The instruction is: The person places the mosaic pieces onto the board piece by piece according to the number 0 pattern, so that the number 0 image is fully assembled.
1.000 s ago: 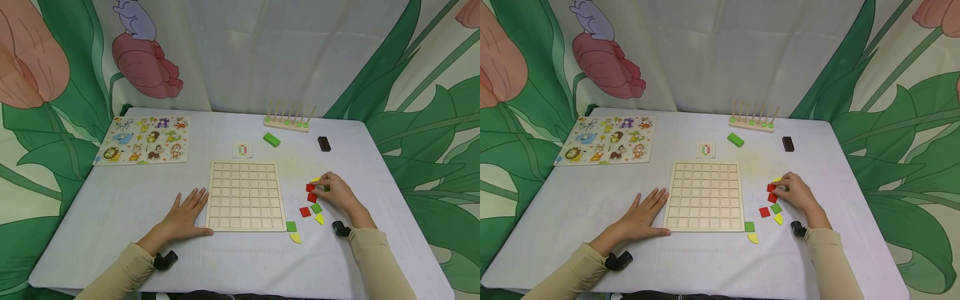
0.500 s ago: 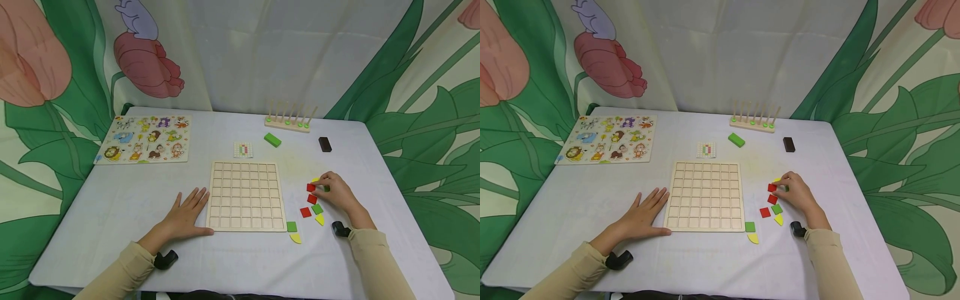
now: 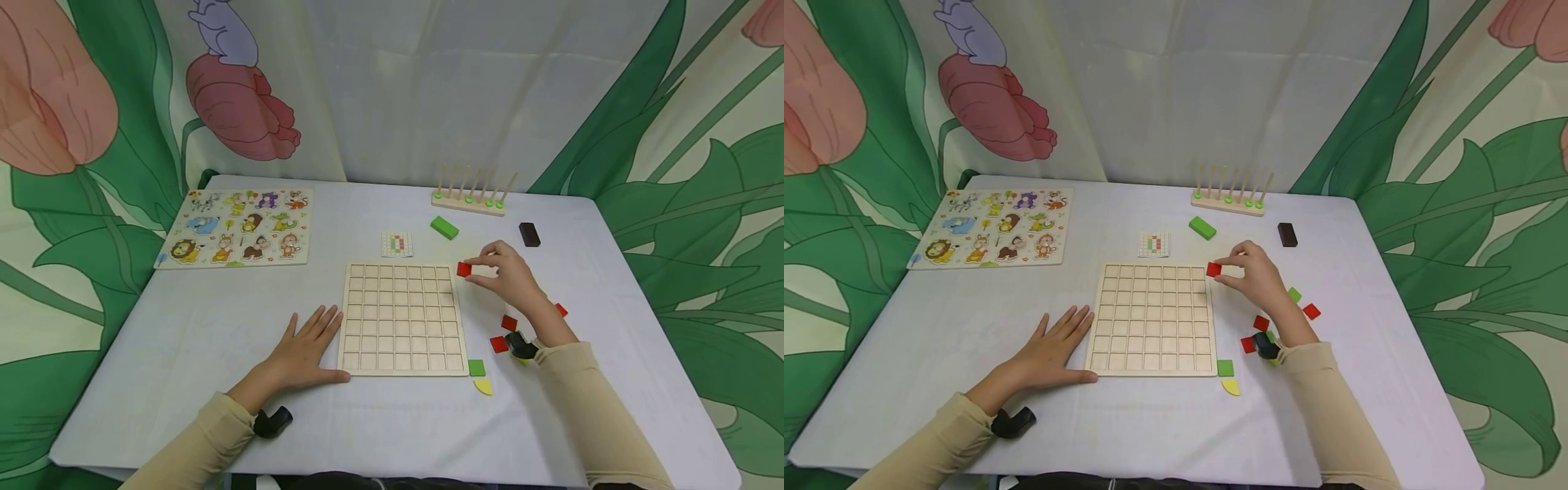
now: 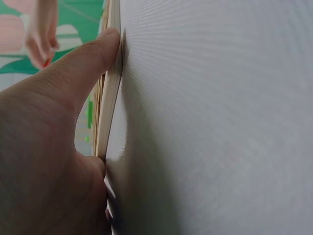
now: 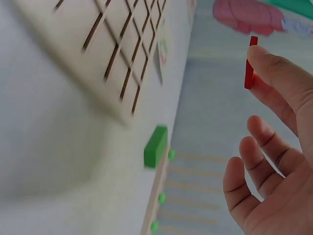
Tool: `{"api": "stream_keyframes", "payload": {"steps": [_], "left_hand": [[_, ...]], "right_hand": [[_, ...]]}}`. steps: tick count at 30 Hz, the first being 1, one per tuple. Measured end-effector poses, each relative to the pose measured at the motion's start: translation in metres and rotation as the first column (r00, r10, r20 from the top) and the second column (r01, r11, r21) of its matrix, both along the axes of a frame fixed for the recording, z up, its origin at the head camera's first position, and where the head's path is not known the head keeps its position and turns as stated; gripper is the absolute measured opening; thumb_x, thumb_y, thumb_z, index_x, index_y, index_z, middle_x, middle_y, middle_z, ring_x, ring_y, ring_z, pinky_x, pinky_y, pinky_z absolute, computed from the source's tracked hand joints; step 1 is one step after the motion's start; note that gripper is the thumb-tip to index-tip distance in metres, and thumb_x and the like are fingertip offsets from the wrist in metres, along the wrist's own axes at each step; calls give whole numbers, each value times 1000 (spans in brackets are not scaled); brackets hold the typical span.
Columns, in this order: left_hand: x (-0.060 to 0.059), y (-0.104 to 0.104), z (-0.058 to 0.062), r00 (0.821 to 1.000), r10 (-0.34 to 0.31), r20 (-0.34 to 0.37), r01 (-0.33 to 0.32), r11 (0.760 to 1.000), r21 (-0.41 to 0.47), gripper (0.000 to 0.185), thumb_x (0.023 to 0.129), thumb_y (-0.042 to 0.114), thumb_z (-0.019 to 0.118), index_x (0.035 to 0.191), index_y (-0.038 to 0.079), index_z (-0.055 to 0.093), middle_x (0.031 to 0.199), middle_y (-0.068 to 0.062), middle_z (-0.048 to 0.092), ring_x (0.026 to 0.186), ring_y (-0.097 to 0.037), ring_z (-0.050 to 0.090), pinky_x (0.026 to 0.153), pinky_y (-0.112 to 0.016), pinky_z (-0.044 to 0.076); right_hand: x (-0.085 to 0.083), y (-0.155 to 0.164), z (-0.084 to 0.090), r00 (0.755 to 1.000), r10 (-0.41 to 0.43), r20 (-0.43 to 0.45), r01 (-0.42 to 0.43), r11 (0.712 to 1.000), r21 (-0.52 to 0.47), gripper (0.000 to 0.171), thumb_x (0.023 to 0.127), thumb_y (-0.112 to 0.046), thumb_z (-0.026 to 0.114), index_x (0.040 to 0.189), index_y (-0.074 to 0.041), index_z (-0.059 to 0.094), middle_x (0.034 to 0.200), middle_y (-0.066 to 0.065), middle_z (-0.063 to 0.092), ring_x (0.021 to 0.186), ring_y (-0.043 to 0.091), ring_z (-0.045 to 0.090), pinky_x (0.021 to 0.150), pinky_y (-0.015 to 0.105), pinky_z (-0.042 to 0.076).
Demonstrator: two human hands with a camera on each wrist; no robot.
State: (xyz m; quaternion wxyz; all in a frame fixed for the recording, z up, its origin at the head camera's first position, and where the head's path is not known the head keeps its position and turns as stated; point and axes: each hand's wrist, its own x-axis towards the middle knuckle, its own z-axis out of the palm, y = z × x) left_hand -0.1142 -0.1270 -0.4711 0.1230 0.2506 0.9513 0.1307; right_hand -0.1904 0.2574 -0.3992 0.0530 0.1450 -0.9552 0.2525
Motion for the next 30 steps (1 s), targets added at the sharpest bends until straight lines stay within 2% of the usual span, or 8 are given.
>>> {"api": "stream_keyframes", "payload": {"steps": [3,6,11,17,22,30], "left_hand": [[0,-1,-1,1000,-1,-2,1,1000,-4,110,73,76,55,152,13,14,161,-5,10,149,-30,7,111,-66,5],[-1,-1,-3,1000,-7,2,7,1000,-6,110,73,77,54,153,13,13,161,-5,10,149,-29,7,111,-66,6],[-1,-1,-2,1000,-14,6,14,1000,-10,110,73,78,53,153,13,13,161,-5,10,149,-29,7,112,-66,5],[-1,-1,0,1000,-7,2,7,1000,-19,110,72,78,53,152,13,15,161,-5,11,149,-29,8,112,-66,7],[0,-1,0,1000,-7,8,7,1000,-22,110,72,78,53,153,14,14,161,-4,10,149,-28,7,112,-65,6],[-1,-1,-2,1000,-5,2,5,1000,-27,111,72,79,52,153,15,13,161,-4,9,149,-28,6,112,-66,6]], "right_hand": [[-14,-29,0,997,70,30,-70,998,-8,33,79,-22,76,109,-10,72,104,9,52,92,24,48,73,34,39],[-27,-52,-7,990,112,91,-112,994,-10,34,81,-25,74,111,-12,71,105,8,51,92,27,49,71,33,38],[-39,-73,-23,983,112,149,-117,993,27,32,80,-27,75,109,-15,73,105,7,52,90,24,50,70,31,40],[-44,-88,-34,973,156,169,-175,979,102,29,81,-28,75,106,-14,74,107,8,54,94,21,49,71,33,45],[-45,-95,-41,959,165,231,-194,975,109,31,81,-31,74,109,-17,73,112,5,53,98,19,50,75,33,46],[-42,-96,-45,967,184,176,-210,968,141,30,81,-35,74,105,-17,74,109,4,54,97,19,49,74,33,46]]}}
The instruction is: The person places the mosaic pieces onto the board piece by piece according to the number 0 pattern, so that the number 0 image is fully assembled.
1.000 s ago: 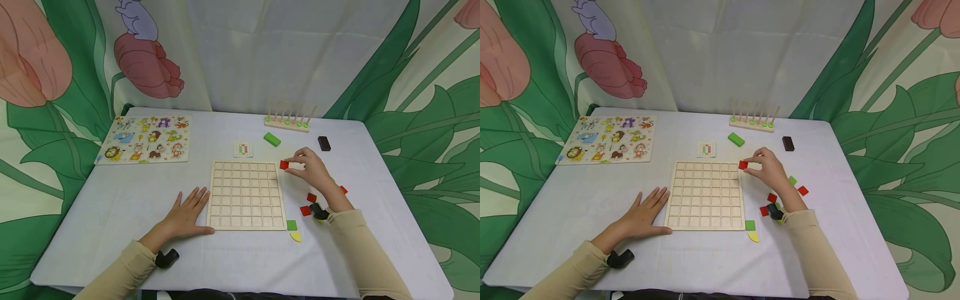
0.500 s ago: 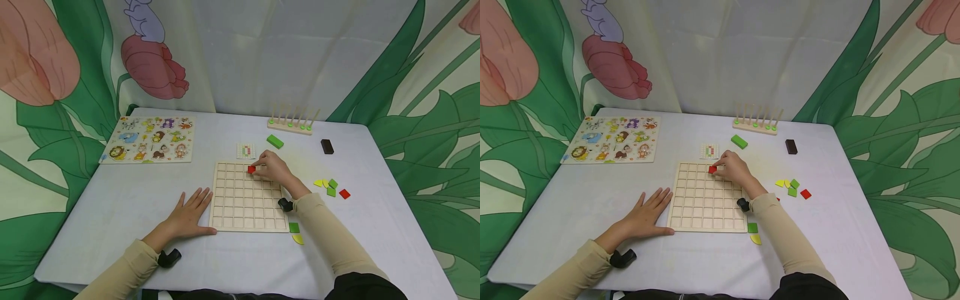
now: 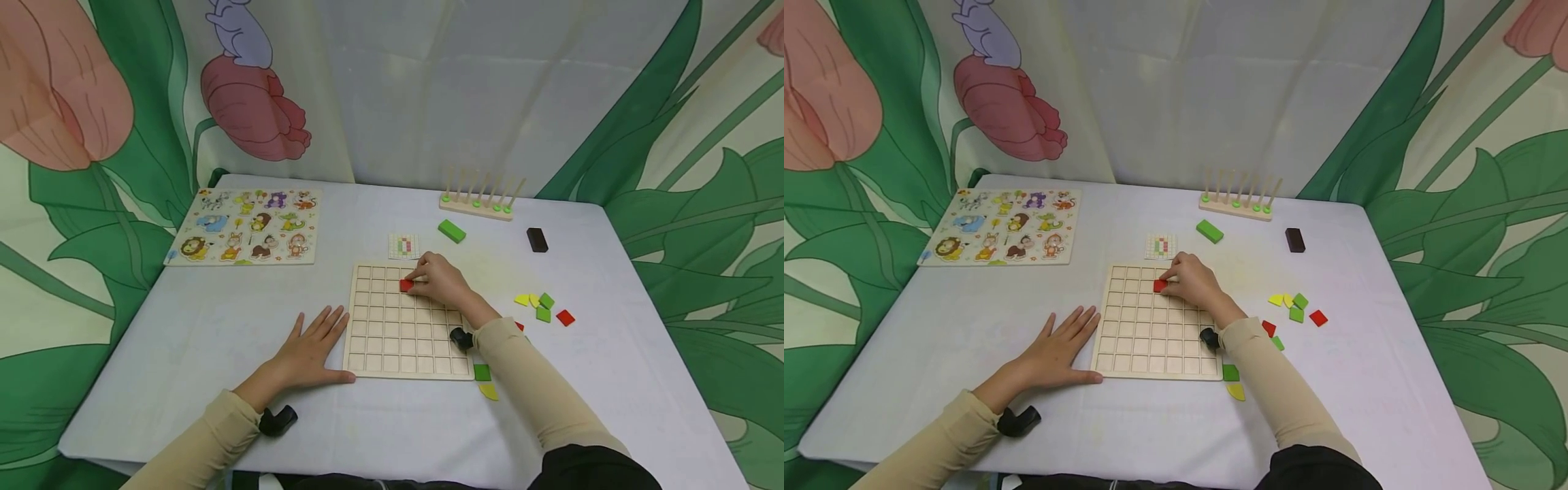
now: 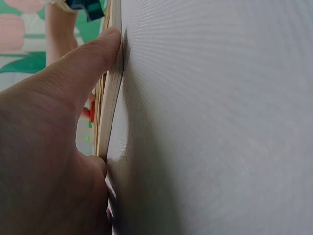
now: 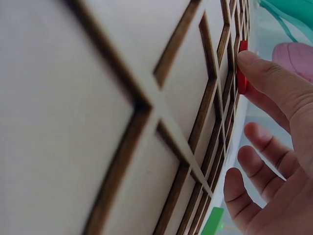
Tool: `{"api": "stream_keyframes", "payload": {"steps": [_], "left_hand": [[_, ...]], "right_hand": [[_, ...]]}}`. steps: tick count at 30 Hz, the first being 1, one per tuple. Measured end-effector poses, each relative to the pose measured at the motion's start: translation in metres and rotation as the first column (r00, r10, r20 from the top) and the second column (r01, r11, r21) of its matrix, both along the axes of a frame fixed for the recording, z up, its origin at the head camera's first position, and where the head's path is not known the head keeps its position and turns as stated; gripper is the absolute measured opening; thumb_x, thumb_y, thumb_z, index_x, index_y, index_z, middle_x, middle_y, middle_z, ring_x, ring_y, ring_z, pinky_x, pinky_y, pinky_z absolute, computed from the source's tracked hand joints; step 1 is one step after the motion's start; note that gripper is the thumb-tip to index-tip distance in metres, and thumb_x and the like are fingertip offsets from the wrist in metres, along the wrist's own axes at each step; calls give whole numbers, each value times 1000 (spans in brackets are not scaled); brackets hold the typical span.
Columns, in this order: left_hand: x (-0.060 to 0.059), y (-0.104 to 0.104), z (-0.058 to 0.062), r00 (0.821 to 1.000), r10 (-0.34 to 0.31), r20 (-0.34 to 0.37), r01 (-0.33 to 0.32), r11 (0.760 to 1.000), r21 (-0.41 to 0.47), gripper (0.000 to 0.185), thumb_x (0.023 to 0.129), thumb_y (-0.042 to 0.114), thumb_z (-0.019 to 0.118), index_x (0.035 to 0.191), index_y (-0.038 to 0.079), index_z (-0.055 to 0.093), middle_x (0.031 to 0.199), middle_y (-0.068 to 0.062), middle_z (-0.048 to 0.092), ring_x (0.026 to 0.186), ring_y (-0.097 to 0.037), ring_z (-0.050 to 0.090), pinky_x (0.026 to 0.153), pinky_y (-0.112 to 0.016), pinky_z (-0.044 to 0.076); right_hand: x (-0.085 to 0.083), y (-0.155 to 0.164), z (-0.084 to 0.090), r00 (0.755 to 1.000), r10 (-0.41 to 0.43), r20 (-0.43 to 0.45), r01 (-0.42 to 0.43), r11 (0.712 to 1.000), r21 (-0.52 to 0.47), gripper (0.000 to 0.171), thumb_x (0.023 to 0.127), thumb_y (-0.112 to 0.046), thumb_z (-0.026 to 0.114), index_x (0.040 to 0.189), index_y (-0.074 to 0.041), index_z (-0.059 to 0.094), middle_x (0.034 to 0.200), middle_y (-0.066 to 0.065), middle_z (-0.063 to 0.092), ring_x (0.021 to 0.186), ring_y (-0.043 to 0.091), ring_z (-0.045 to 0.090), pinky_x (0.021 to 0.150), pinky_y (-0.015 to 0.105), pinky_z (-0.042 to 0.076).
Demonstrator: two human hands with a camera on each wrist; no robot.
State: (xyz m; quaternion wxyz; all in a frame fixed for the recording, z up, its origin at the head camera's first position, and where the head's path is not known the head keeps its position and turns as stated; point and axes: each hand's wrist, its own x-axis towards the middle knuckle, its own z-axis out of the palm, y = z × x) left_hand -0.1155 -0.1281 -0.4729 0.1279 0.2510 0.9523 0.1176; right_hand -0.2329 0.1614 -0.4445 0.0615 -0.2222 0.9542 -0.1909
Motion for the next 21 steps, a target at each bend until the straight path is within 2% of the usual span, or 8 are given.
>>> {"api": "stream_keyframes", "payload": {"steps": [12,16,21], "left_hand": [[-1,1,1,1000,-6,-3,6,1000,-4,111,72,79,52,153,15,13,161,-4,9,149,-27,6,112,-65,5],[0,1,2,1000,-6,-4,6,1000,-3,111,72,79,53,153,15,13,161,-4,9,149,-28,6,112,-65,6],[0,1,1,1000,-1,3,1,1000,-1,111,72,78,53,153,14,13,161,-4,9,149,-28,6,112,-65,6]], "right_hand": [[2,2,2,1000,-7,-22,8,1000,29,30,81,-35,73,107,-19,74,112,4,56,99,19,51,75,35,48],[3,2,6,1000,-8,-5,8,999,43,33,81,-36,73,109,-19,73,114,5,56,102,20,51,77,35,49],[1,5,19,999,-45,23,45,999,-13,37,81,-34,74,114,-18,70,115,8,53,105,24,51,78,38,48]]}}
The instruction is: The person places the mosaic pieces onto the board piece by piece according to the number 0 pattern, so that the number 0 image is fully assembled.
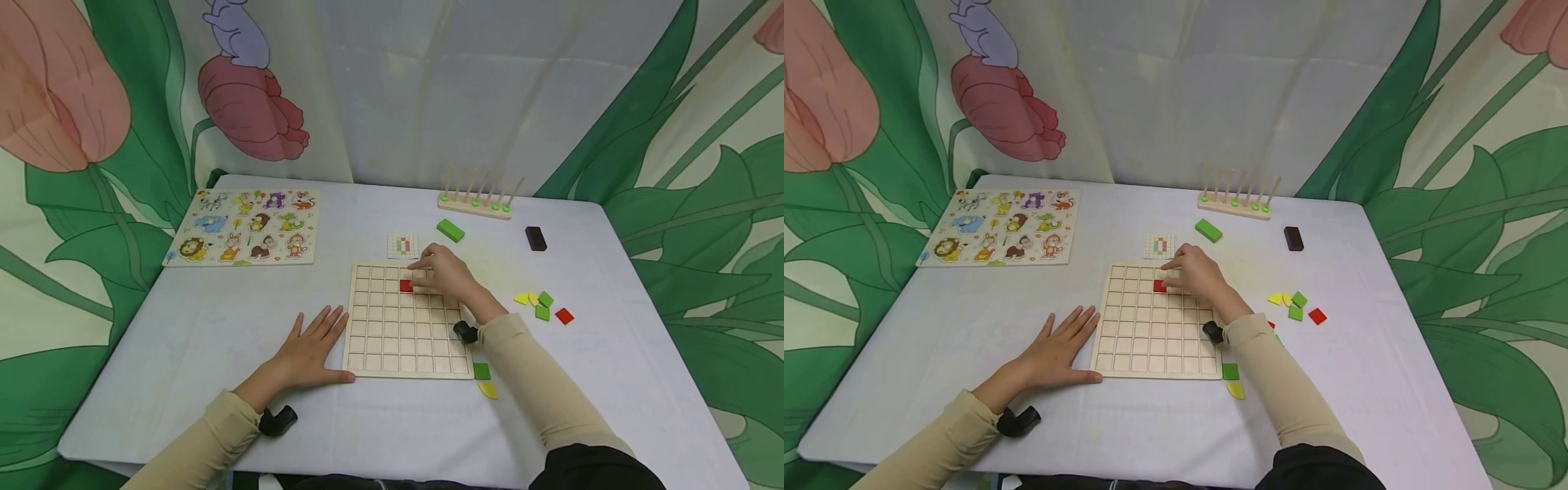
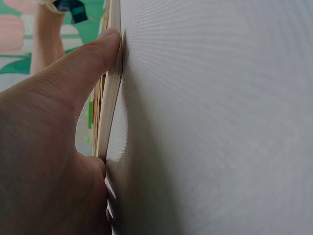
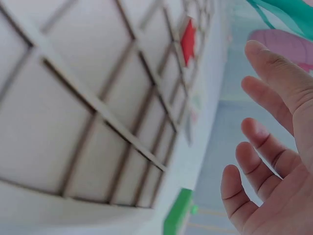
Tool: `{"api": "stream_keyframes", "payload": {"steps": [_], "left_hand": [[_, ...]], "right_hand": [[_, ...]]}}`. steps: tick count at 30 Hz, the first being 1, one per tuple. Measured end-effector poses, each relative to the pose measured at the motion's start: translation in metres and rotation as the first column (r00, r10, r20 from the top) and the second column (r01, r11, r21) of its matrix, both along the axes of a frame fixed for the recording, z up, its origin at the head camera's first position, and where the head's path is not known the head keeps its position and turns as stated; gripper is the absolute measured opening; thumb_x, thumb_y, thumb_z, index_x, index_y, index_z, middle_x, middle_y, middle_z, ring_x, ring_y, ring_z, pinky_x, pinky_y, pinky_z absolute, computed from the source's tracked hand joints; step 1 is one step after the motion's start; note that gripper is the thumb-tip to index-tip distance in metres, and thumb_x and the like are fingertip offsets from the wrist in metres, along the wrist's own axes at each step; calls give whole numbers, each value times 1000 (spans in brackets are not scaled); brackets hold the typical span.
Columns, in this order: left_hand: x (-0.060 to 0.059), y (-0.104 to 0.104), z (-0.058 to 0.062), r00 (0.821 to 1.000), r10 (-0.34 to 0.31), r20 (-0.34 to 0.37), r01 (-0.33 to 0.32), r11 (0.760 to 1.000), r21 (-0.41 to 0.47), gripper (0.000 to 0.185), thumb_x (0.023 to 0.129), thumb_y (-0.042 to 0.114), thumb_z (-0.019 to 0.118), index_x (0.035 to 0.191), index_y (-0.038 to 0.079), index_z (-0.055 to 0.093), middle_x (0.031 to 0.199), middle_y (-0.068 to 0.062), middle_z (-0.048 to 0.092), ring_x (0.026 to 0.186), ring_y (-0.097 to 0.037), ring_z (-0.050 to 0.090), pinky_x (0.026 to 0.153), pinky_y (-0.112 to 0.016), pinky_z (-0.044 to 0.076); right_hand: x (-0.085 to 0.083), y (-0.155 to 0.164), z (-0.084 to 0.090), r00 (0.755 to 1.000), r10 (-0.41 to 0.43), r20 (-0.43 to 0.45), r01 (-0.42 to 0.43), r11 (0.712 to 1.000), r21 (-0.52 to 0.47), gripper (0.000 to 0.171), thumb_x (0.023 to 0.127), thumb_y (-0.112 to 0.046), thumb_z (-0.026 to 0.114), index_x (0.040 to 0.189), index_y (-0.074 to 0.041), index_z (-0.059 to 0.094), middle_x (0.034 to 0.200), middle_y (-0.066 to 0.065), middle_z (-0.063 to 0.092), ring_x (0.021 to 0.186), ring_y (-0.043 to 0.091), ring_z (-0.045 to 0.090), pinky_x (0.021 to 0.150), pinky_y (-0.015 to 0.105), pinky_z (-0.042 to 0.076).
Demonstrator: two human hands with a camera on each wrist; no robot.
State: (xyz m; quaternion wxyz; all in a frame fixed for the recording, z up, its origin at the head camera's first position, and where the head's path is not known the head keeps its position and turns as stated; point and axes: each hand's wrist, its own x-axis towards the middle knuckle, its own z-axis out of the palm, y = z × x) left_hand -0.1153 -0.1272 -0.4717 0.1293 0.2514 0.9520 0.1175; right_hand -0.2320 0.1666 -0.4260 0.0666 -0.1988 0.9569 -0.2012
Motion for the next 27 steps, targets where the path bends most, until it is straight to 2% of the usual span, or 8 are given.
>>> {"api": "stream_keyframes", "payload": {"steps": [10,16,21,27], "left_hand": [[1,0,0,1000,1,6,-1,1000,-5,110,73,77,54,153,14,14,161,-5,10,149,-29,7,112,-65,6],[1,0,1,1000,6,16,-6,1000,6,109,73,76,55,152,13,14,161,-5,10,149,-30,7,112,-66,5],[1,-1,1,1000,8,7,-8,1000,6,109,73,76,55,152,13,14,161,-6,10,149,-30,7,111,-66,5],[0,-1,1,1000,3,4,-3,1000,10,109,73,75,56,152,13,15,161,-6,10,148,-31,7,111,-67,6]], "right_hand": [[3,18,26,997,-74,-19,72,994,-80,42,81,-33,73,119,-17,67,114,9,52,96,31,52,71,35,42],[7,35,38,992,-120,-50,114,987,-110,43,81,-33,74,120,-17,67,113,9,52,97,30,51,73,37,43],[14,58,54,982,-167,-94,153,979,-134,44,81,-30,74,121,-14,66,115,12,51,99,30,51,76,40,44],[28,99,71,957,-257,-131,240,962,-133,44,82,-27,74,122,-11,65,113,16,51,95,29,46,73,37,39]]}}
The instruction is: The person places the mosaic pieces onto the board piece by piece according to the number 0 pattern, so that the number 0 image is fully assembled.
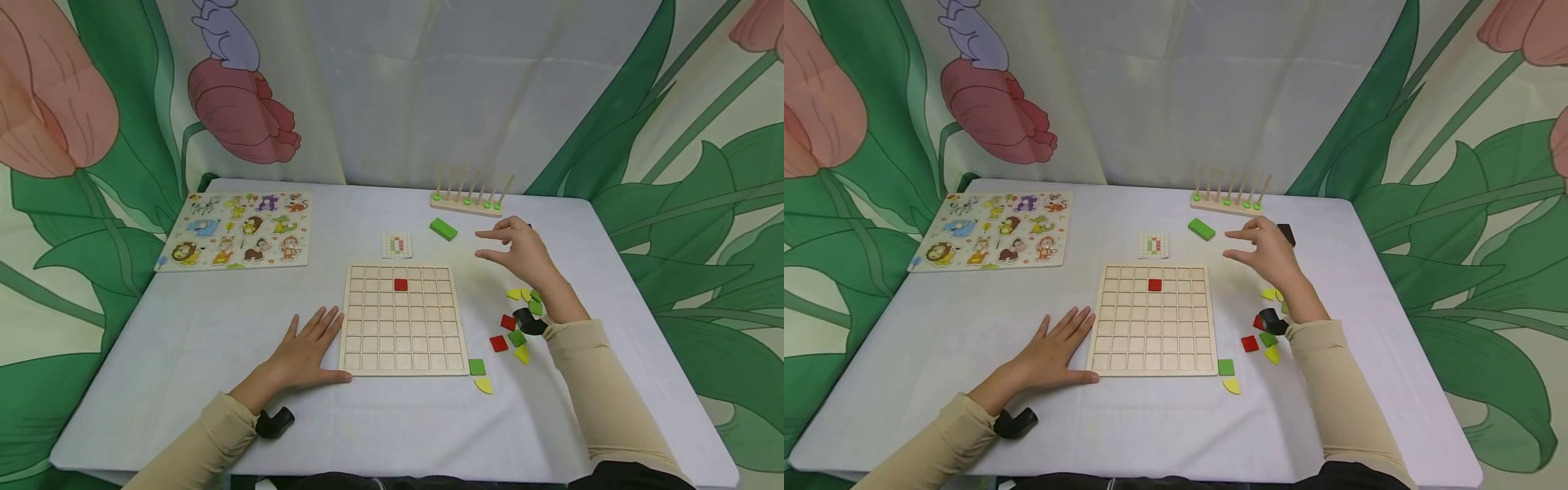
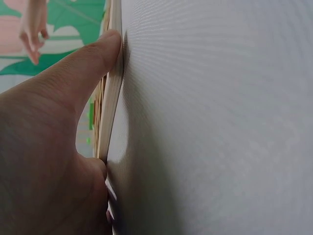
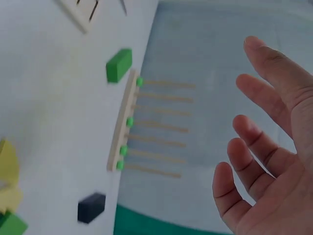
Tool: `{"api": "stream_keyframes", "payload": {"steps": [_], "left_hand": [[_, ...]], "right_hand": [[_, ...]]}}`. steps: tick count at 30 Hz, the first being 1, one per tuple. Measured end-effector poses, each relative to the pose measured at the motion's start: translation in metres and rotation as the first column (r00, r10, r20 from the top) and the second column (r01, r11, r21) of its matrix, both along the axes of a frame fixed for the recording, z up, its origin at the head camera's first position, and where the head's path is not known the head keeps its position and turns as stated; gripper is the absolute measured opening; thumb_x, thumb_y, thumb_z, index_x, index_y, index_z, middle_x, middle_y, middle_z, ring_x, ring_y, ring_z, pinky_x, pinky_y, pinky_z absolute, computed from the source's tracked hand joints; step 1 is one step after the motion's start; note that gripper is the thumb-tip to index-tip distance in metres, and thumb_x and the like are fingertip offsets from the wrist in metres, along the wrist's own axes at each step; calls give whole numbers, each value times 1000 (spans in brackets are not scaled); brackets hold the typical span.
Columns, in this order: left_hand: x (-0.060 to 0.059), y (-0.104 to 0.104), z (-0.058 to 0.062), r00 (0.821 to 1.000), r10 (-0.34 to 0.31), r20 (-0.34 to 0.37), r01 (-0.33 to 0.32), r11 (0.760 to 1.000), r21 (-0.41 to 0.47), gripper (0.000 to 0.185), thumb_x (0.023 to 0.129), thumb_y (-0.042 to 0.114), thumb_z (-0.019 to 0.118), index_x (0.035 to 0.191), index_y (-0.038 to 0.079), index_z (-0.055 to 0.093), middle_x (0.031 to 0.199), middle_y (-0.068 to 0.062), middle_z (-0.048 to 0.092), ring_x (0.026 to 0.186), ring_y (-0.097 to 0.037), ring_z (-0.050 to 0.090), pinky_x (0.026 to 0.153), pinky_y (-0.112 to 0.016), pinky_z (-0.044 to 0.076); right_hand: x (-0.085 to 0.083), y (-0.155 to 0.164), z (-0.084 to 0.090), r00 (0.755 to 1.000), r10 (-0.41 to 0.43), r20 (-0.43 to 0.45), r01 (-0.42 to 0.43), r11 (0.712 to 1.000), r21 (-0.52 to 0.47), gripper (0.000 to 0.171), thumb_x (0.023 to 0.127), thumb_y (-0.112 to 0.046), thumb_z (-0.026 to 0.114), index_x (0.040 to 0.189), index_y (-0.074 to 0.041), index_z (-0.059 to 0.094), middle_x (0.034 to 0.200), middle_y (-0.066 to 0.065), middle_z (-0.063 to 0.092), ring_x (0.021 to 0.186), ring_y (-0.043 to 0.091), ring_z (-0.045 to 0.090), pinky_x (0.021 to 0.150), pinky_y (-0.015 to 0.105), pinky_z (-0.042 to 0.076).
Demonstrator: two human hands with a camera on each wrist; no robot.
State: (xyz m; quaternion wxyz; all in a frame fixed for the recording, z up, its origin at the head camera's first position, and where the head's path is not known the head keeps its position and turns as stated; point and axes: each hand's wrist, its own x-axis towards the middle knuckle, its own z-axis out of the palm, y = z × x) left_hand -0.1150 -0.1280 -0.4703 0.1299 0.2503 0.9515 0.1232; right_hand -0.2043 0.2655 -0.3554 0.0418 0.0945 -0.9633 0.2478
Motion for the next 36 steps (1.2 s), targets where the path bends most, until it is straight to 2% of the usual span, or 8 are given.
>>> {"api": "stream_keyframes", "payload": {"steps": [4,8,15,19,24,27,31,36], "left_hand": [[0,0,0,1000,0,3,0,1000,8,109,73,75,56,152,13,15,161,-6,10,148,-31,7,111,-67,6],[0,-1,0,1000,1,10,-2,1000,4,108,74,75,56,152,13,15,161,-6,10,148,-31,7,111,-67,6],[0,-2,-1,1000,-5,-5,5,1000,0,108,74,76,54,152,13,15,160,-7,11,148,-31,9,111,-67,7],[0,-1,0,1000,-5,1,5,1000,7,108,74,76,55,152,13,15,160,-6,11,148,-31,9,111,-67,7],[0,0,0,1000,-3,12,3,1000,10,109,73,75,56,152,13,15,161,-6,10,148,-31,8,111,-67,5],[0,1,0,1000,-3,12,3,1000,6,109,73,76,55,152,13,15,161,-6,10,148,-31,8,111,-67,5],[0,1,-1,1000,-3,7,3,1000,-1,109,73,77,54,153,13,15,161,-6,11,148,-30,8,111,-67,6],[0,0,0,1000,-2,0,2,1000,2,110,73,77,54,152,13,14,161,-6,11,148,-30,9,111,-67,6]], "right_hand": [[10,29,3,998,-55,8,55,998,24,43,83,-23,73,122,-8,65,113,18,50,95,30,45,71,36,38],[17,50,-2,995,-76,67,71,995,70,43,83,-22,73,123,-8,64,116,20,48,99,34,45,72,39,41],[22,73,-29,962,-120,247,88,987,136,45,83,-25,72,124,-8,63,120,22,46,105,38,45,78,45,48],[21,81,-43,947,-124,297,87,987,136,42,84,-27,71,121,-8,65,119,22,47,105,37,45,80,45,48],[18,92,-62,955,-62,292,40,996,81,37,82,-22,73,116,-7,68,114,21,50,103,35,45,81,44,44],[16,100,-74,958,-34,283,20,998,52,37,81,-22,74,115,-8,69,116,20,50,108,35,41,86,47,40],[16,106,-86,958,-33,285,25,999,33,40,80,-27,74,117,-11,68,122,20,47,116,38,34,91,53,36],[14,109,-93,957,-36,289,32,999,19,43,79,-29,75,118,-13,68,124,19,45,117,38,30,91,53,36]]}}
